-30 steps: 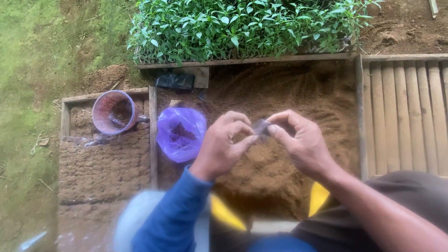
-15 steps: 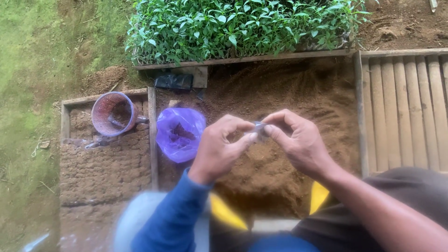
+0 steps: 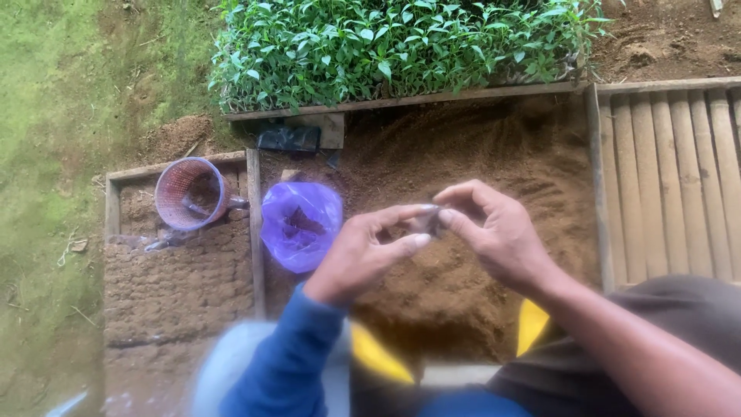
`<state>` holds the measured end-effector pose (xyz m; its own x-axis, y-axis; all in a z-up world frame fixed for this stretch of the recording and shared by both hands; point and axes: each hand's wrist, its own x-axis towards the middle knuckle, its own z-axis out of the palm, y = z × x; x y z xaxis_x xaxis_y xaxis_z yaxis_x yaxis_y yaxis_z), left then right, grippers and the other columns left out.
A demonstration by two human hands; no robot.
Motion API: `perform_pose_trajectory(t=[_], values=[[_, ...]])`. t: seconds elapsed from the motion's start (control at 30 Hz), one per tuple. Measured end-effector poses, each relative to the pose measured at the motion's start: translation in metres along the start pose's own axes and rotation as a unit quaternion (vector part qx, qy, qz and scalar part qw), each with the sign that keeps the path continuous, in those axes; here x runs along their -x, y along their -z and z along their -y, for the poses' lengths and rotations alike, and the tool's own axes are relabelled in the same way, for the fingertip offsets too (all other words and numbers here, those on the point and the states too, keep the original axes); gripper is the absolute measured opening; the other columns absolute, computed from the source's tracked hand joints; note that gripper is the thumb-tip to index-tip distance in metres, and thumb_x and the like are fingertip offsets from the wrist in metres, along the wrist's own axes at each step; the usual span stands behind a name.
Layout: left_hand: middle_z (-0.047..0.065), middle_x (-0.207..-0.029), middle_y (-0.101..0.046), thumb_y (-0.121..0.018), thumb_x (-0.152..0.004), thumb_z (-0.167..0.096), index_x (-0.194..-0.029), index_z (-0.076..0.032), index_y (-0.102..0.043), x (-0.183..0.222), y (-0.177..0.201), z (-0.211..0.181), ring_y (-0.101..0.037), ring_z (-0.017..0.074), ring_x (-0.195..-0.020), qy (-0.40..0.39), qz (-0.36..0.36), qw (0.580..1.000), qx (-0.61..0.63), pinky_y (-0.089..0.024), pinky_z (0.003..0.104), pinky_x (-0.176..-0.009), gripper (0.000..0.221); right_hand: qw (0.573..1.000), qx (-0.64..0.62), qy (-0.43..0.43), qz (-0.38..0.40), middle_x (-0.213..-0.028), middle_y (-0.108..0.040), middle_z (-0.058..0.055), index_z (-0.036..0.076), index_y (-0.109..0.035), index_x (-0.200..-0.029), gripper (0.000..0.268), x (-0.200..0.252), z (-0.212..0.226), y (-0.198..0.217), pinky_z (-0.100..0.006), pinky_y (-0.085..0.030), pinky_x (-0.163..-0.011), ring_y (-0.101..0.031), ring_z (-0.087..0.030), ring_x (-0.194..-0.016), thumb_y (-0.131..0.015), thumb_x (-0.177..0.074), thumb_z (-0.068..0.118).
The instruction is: Filling a seedling tray with manually formed soil blocks using a small plastic mold.
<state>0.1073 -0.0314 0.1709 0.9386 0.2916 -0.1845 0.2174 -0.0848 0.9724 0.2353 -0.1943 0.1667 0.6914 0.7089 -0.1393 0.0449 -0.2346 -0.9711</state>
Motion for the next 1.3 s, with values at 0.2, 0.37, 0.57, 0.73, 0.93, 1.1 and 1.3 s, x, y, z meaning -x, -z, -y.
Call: perform_pose_trajectory(t=[0.2, 0.37, 0.57, 0.73, 0.93, 1.1, 1.3], values=[[0.013, -0.103, -0.079, -0.080, -0.086, -0.022, -0.130, -0.015, -0.073, 0.000, 0.006, 0.003, -0.069, 0.0235, -0.109, -0.003, -0.006, 1.000, 0.009, -0.057, 0.033, -0.086, 0.045, 0.997, 0.019, -0.069, 0.036, -0.106, -0.076, -0.018, 0.002, -0.070, -0.124, 0.028, -0.004, 0.003, 0.011, -0.047, -0.054, -0.100, -0.072, -0.027, -0.107, -0.060, -0.102, 0.016], [0.013, -0.105, -0.079, -0.083, -0.085, -0.022, -0.132, -0.015, -0.072, 0.000, 0.003, -0.001, -0.069, 0.0240, -0.112, -0.001, -0.006, 1.000, 0.007, -0.057, 0.035, -0.089, 0.049, 0.996, 0.088, -0.008, -0.003, -0.087, -0.076, -0.012, 0.006, -0.077, -0.105, 0.015, -0.004, -0.006, 0.006, -0.041, -0.058, -0.083, -0.073, -0.021, -0.089, -0.068, -0.098, 0.016], [0.009, -0.103, -0.080, -0.083, -0.084, -0.028, -0.129, -0.022, -0.075, 0.003, 0.010, 0.001, -0.070, 0.0190, -0.090, 0.002, -0.020, 0.999, -0.050, -0.057, 0.033, -0.072, 0.046, 0.986, 0.147, 0.068, -0.024, -0.088, -0.075, -0.011, 0.009, -0.077, -0.101, 0.013, -0.003, -0.020, 0.006, -0.043, -0.057, -0.084, -0.074, -0.026, -0.093, -0.070, -0.099, 0.019], [0.007, -0.105, -0.079, -0.082, -0.084, -0.029, -0.126, -0.024, -0.075, 0.001, 0.010, 0.001, -0.063, 0.0151, -0.073, -0.004, -0.029, 0.994, -0.104, -0.053, 0.029, -0.061, 0.043, 0.984, 0.160, 0.072, -0.007, -0.082, -0.072, -0.015, 0.007, -0.076, -0.102, 0.011, -0.007, -0.020, 0.006, -0.046, -0.056, -0.075, -0.072, -0.029, -0.084, -0.069, -0.098, 0.014], [0.005, -0.109, -0.077, -0.079, -0.088, -0.027, -0.124, -0.025, -0.075, 0.001, 0.016, -0.001, -0.065, 0.0191, -0.077, -0.035, -0.045, 0.984, -0.169, -0.054, 0.032, -0.064, 0.037, 0.990, 0.120, 0.062, 0.037, -0.085, -0.070, -0.014, 0.004, -0.073, -0.108, 0.012, -0.016, -0.022, 0.002, -0.041, -0.054, -0.072, -0.065, -0.021, -0.079, -0.064, -0.102, 0.011], [0.009, -0.111, -0.074, -0.074, -0.092, -0.026, -0.124, -0.022, -0.076, 0.003, 0.039, 0.004, -0.073, 0.0275, -0.098, -0.058, -0.082, 0.962, -0.253, -0.058, 0.039, -0.082, 0.032, 0.983, 0.175, 0.051, 0.032, -0.104, -0.072, -0.018, 0.007, -0.069, -0.126, 0.024, -0.067, -0.082, 0.006, -0.049, -0.054, -0.086, -0.070, -0.035, -0.102, -0.065, -0.105, 0.018], [0.003, -0.115, -0.071, -0.075, -0.092, -0.032, -0.127, -0.031, -0.073, 0.007, 0.074, 0.019, -0.071, 0.0280, -0.109, -0.039, -0.149, 0.923, -0.353, -0.057, 0.042, -0.089, 0.035, 0.931, 0.359, -0.052, 0.027, -0.110, -0.075, -0.016, 0.013, -0.069, -0.131, 0.041, -0.114, -0.242, 0.004, -0.056, -0.055, -0.089, -0.069, -0.041, -0.108, -0.068, -0.098, 0.038]])
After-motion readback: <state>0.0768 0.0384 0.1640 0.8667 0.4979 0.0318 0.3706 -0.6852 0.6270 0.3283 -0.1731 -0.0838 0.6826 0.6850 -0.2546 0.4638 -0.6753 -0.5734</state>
